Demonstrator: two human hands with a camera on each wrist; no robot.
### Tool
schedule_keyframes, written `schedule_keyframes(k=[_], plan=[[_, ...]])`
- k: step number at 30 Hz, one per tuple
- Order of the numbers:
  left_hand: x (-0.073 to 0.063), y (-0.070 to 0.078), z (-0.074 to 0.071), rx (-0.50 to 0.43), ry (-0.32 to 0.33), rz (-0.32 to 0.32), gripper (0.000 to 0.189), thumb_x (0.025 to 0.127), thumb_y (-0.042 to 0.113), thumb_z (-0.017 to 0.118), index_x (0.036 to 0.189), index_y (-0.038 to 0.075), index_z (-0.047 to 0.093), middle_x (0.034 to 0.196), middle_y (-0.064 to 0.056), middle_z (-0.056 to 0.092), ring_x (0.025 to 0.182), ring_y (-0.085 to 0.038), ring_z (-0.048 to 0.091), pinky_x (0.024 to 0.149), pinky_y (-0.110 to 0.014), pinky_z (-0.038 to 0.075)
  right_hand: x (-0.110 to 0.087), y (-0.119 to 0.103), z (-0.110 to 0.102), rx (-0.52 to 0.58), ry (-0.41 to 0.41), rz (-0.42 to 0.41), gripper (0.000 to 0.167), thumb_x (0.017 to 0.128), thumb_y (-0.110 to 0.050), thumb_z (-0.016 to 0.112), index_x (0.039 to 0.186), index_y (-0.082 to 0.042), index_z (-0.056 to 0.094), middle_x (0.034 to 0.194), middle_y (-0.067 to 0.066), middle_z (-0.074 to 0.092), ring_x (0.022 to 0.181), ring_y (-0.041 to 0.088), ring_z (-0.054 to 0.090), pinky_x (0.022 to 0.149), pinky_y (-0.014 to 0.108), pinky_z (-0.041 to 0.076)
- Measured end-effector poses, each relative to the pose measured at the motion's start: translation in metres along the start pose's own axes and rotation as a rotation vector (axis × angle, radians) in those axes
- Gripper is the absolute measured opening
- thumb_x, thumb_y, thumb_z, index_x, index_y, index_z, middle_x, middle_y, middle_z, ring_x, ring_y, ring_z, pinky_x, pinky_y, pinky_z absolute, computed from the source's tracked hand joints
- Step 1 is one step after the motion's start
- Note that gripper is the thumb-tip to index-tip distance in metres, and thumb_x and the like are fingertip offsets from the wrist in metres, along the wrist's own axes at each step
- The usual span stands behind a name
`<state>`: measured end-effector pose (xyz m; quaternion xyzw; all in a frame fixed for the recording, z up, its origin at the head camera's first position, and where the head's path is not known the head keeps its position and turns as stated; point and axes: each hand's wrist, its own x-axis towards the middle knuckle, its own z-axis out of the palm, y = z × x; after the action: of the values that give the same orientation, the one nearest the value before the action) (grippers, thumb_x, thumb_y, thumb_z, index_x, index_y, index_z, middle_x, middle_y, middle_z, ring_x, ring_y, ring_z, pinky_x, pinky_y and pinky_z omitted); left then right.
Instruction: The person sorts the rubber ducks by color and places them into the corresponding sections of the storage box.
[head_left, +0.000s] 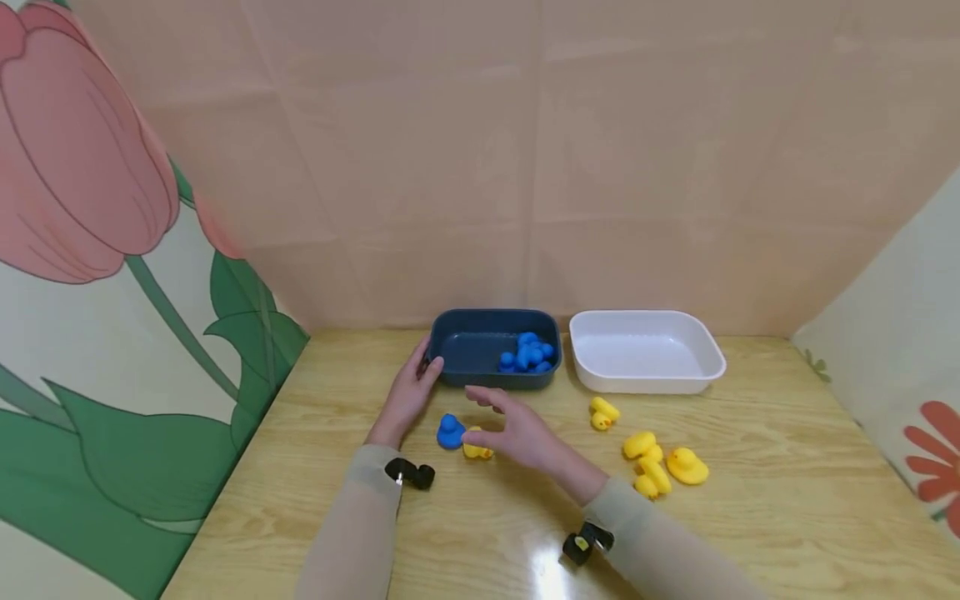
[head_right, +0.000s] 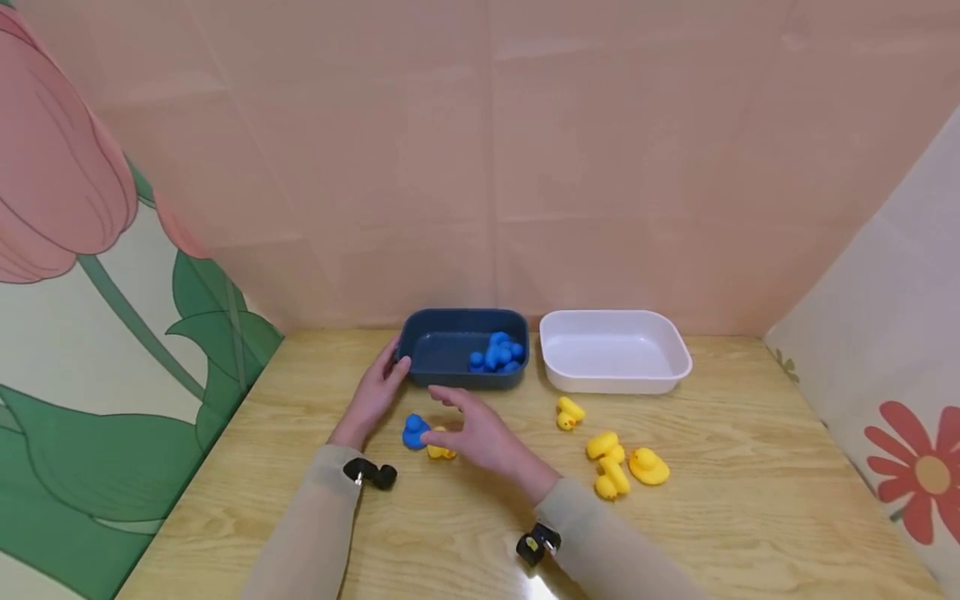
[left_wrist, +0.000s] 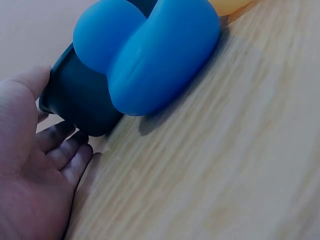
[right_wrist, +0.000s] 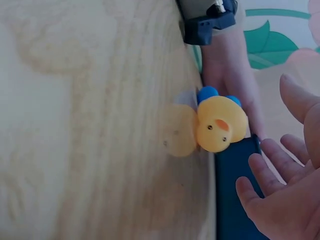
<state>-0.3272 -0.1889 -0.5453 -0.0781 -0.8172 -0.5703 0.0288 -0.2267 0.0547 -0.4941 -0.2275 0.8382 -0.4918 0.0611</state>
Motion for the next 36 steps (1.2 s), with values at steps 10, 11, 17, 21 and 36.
schedule_keyframes(k=[10, 11, 17, 21, 36], plan=[[-0.004, 0.000, -0.003, 0.009, -0.001, -0.021, 0.068, 0.117, 0.044, 0.057, 0.176, 0.023, 0.032, 0.178, -0.008, 0.034, 0.161, -0.034, 0.038, 0.131, -0.053, 0.031, 0.000, 0.002, 0.014, 0.042, -0.045, 0.035, 0.074, 0.101, -0.025, 0.086, 0.165, -0.010, 0.052, 0.157, 0.014, 0.061, 0.143, 0.037, 0.057, 0.123, 0.058, 0.043], [-0.004, 0.001, -0.003, 0.008, 0.000, -0.017, 0.068, 0.117, 0.044, 0.057, 0.176, 0.023, 0.032, 0.178, -0.008, 0.034, 0.161, -0.034, 0.038, 0.131, -0.053, 0.031, 0.000, 0.002, 0.014, 0.039, -0.049, 0.031, 0.074, 0.101, -0.025, 0.086, 0.165, -0.010, 0.052, 0.157, 0.013, 0.061, 0.142, 0.036, 0.058, 0.122, 0.059, 0.044], [-0.001, 0.003, -0.001, 0.004, 0.000, -0.004, 0.066, 0.118, 0.039, 0.056, 0.176, 0.020, 0.031, 0.179, -0.009, 0.033, 0.161, -0.034, 0.037, 0.131, -0.052, 0.031, 0.005, 0.005, 0.019, 0.013, -0.081, 0.022, 0.071, 0.101, -0.026, 0.085, 0.163, -0.011, 0.054, 0.157, 0.009, 0.062, 0.136, 0.030, 0.064, 0.119, 0.056, 0.048], [0.000, 0.003, 0.000, -0.013, -0.004, 0.007, 0.067, 0.118, 0.038, 0.057, 0.176, 0.018, 0.031, 0.178, -0.011, 0.034, 0.161, -0.034, 0.038, 0.131, -0.052, 0.031, 0.007, 0.007, 0.023, 0.022, -0.073, -0.002, 0.070, 0.100, -0.023, 0.086, 0.161, -0.007, 0.056, 0.155, 0.013, 0.064, 0.130, 0.029, 0.067, 0.116, 0.055, 0.050], [0.002, 0.002, -0.002, 0.004, -0.024, 0.021, 0.080, 0.112, 0.063, 0.055, 0.176, 0.021, 0.032, 0.178, -0.006, 0.035, 0.161, -0.030, 0.038, 0.131, -0.049, 0.031, 0.012, 0.010, 0.029, -0.011, -0.039, 0.005, 0.069, 0.095, -0.019, 0.091, 0.154, 0.000, 0.061, 0.140, 0.012, 0.072, 0.125, 0.031, 0.068, 0.115, 0.052, 0.051]])
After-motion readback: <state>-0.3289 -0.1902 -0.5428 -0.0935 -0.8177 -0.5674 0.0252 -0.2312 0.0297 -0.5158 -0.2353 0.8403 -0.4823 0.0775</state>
